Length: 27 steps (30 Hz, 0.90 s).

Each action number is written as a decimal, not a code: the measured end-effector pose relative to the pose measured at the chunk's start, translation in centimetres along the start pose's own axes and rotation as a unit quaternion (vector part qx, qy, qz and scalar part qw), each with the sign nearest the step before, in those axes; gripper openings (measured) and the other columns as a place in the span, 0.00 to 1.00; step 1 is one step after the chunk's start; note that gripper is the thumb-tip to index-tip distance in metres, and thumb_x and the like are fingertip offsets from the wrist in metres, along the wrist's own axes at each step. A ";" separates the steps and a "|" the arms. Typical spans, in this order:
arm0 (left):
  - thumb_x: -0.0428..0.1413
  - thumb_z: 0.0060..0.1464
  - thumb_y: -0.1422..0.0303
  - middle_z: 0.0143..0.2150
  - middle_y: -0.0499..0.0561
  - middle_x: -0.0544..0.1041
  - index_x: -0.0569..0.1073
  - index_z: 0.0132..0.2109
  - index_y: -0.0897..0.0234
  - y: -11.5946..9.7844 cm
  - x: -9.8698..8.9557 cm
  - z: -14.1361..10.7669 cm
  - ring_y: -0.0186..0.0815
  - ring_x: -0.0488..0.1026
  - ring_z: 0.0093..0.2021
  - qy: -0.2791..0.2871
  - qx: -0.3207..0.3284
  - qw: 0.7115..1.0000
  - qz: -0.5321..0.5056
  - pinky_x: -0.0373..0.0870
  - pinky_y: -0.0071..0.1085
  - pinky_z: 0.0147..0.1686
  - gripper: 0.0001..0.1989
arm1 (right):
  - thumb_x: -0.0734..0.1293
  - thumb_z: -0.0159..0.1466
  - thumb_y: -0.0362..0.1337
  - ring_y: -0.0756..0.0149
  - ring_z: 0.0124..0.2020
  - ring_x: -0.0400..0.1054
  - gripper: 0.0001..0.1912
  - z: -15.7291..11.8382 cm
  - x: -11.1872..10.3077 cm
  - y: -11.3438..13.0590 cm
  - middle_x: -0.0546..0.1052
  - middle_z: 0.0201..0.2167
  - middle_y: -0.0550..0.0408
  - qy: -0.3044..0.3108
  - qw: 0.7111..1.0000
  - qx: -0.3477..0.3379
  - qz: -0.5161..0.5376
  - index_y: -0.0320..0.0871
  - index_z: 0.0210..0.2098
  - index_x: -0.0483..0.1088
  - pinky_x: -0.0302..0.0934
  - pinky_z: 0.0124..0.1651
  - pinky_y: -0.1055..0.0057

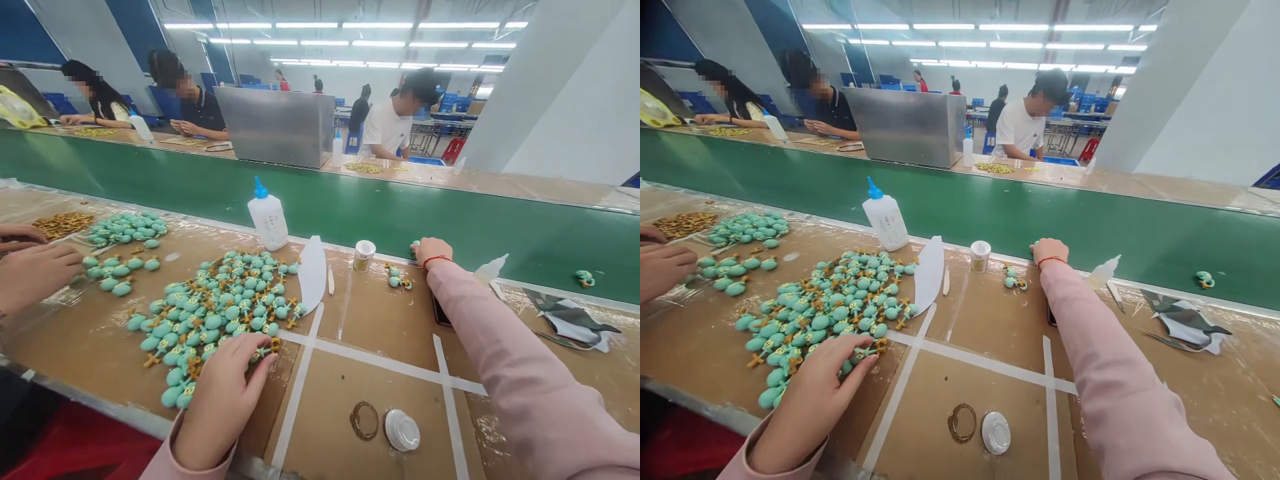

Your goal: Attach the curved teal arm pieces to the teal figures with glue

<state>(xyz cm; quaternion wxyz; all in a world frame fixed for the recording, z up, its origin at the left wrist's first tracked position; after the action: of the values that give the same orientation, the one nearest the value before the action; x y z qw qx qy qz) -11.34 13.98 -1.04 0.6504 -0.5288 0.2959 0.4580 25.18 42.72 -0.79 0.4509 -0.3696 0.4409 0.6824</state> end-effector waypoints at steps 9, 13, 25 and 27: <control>0.45 0.61 0.72 0.47 0.61 0.78 0.74 0.49 0.65 -3.5 3.8 7.0 0.51 0.75 0.47 0.090 0.131 0.973 0.166 0.68 0.44 0.43 0.16 | 0.59 0.67 0.41 0.61 0.34 0.69 0.14 -12.8 -6.7 -3.0 0.76 0.30 0.51 0.050 0.997 0.021 -0.058 0.43 0.29 0.69 0.56 0.36 0.67; 0.45 0.57 0.75 0.42 0.60 0.78 0.76 0.39 0.62 -4.6 5.6 9.1 0.52 0.75 0.41 0.134 0.171 0.960 0.180 0.67 0.42 0.35 0.15 | 0.58 0.67 0.44 0.62 0.27 0.67 0.14 -20.9 -8.3 -5.8 0.74 0.24 0.55 0.086 0.993 0.064 -0.043 0.44 0.32 0.69 0.52 0.30 0.68; 0.46 0.56 0.69 0.34 0.56 0.79 0.72 0.38 0.60 -5.4 4.8 9.0 0.49 0.77 0.33 0.142 0.177 0.960 0.161 0.65 0.37 0.28 0.09 | 0.63 0.64 0.31 0.57 0.43 0.71 0.08 -23.9 -4.7 -6.7 0.77 0.42 0.46 0.097 0.990 0.104 0.001 0.42 0.43 0.70 0.58 0.43 0.66; 0.47 0.58 0.65 0.30 0.53 0.80 0.72 0.41 0.59 -5.3 4.1 8.7 0.47 0.77 0.29 0.144 0.143 0.973 0.109 0.66 0.35 0.27 0.10 | 0.63 0.62 0.28 0.58 0.42 0.70 0.08 -24.0 -4.9 -6.6 0.77 0.40 0.47 0.085 0.991 0.101 0.024 0.41 0.41 0.70 0.58 0.44 0.67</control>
<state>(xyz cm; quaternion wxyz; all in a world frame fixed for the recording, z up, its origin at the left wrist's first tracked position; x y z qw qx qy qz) -5.73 23.38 -0.02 0.6159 -0.4549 0.5048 0.3985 35.51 20.18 -6.27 0.4300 -0.3682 0.5534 0.6110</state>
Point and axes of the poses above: each hand's wrist, its own z-axis towards the middle knuckle, its own x-axis out of the palm, y = z × x, the point moved 9 cm from there along z, towards the middle knuckle
